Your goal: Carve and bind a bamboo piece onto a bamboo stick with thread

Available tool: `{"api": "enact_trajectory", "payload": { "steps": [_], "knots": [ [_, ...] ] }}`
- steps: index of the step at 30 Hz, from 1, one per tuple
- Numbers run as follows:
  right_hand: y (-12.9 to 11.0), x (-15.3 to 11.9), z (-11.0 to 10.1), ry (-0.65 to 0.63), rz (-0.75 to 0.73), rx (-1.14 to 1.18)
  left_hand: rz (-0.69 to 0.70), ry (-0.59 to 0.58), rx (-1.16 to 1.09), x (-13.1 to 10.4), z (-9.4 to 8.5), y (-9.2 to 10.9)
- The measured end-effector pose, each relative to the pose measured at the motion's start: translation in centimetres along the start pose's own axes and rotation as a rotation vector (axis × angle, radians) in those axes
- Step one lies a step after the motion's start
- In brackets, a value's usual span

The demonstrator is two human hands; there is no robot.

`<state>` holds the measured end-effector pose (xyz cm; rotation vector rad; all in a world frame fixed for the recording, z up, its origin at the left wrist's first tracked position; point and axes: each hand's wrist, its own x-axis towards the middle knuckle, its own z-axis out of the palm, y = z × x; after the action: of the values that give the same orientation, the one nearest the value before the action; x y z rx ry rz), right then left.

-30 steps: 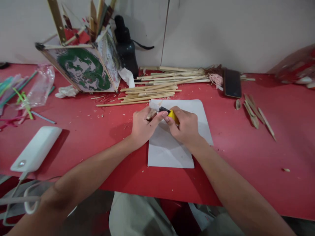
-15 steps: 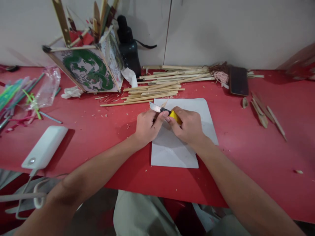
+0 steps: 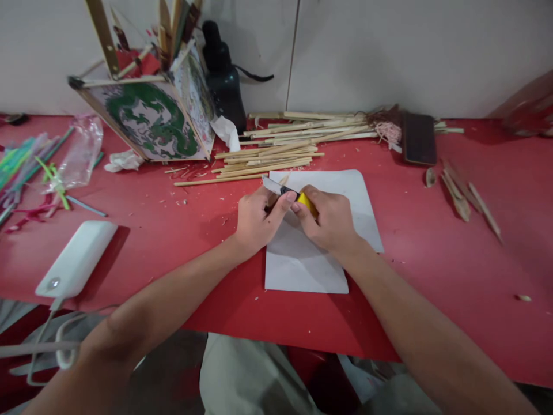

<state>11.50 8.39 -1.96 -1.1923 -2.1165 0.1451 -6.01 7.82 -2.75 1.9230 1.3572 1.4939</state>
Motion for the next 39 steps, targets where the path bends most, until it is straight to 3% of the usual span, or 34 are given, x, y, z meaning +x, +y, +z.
{"api": "enact_trajectory", "payload": {
  "steps": [7, 24, 39],
  "knots": [
    [0.04, 0.0, 0.05, -0.038, 0.042, -0.025, -0.032, -0.061, 0.013, -0.05, 0.03, 0.0],
    [0.34, 0.09, 0.06, -0.04, 0.047, -0.065, -0.072, -0.071, -0.051, 0.33, -0.14, 0.17],
    [0.6, -0.1, 0.3, 0.077, 0.01, -0.114, -0.213, -0.039, -0.163, 0.31, 0.34, -0.13]
  ]
}}
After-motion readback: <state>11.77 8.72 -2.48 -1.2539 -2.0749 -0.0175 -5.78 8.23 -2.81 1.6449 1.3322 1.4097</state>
